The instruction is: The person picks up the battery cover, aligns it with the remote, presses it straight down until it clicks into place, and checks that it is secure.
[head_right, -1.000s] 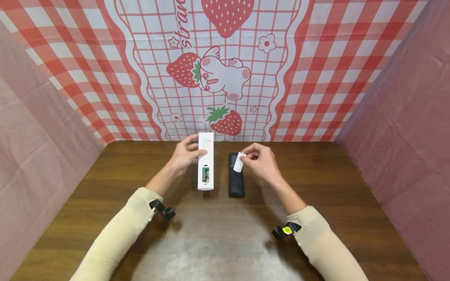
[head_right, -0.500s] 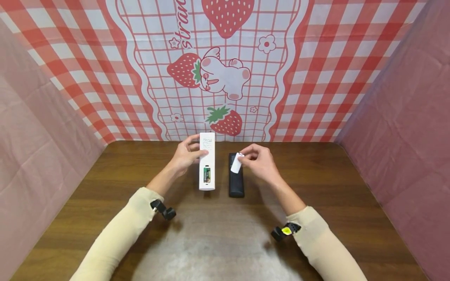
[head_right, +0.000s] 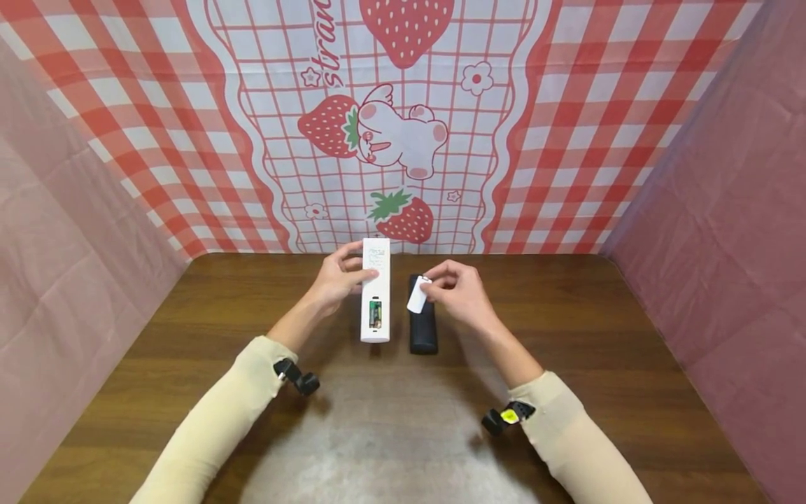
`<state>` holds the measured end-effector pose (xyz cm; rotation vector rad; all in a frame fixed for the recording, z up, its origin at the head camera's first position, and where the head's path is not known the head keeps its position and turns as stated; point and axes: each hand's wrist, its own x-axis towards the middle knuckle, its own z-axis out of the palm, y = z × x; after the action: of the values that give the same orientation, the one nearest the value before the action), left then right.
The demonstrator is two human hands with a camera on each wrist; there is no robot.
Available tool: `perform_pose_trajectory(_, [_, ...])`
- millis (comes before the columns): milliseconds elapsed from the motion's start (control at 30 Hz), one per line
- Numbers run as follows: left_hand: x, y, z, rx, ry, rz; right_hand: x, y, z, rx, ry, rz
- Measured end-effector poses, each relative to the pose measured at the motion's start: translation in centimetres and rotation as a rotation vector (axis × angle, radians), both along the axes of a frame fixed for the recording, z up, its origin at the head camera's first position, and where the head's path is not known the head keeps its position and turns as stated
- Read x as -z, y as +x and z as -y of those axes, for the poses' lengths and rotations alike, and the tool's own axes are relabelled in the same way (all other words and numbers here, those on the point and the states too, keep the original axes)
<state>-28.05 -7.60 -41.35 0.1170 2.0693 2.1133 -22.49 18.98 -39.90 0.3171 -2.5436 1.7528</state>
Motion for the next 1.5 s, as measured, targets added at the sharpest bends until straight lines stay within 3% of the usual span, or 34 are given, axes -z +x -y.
perform_pose_trajectory(267, [0.2,0.0,-0.6,0.013,-0.010,0.006,0.1,0.1,0.5,0.005,0.018,-0.003])
perform_pose_trajectory(1500, [-0.1,0.2,-2.1,0.026,0.018,-0.002,0.3,0.1,1.9,-0.130,-0.042,-0.075])
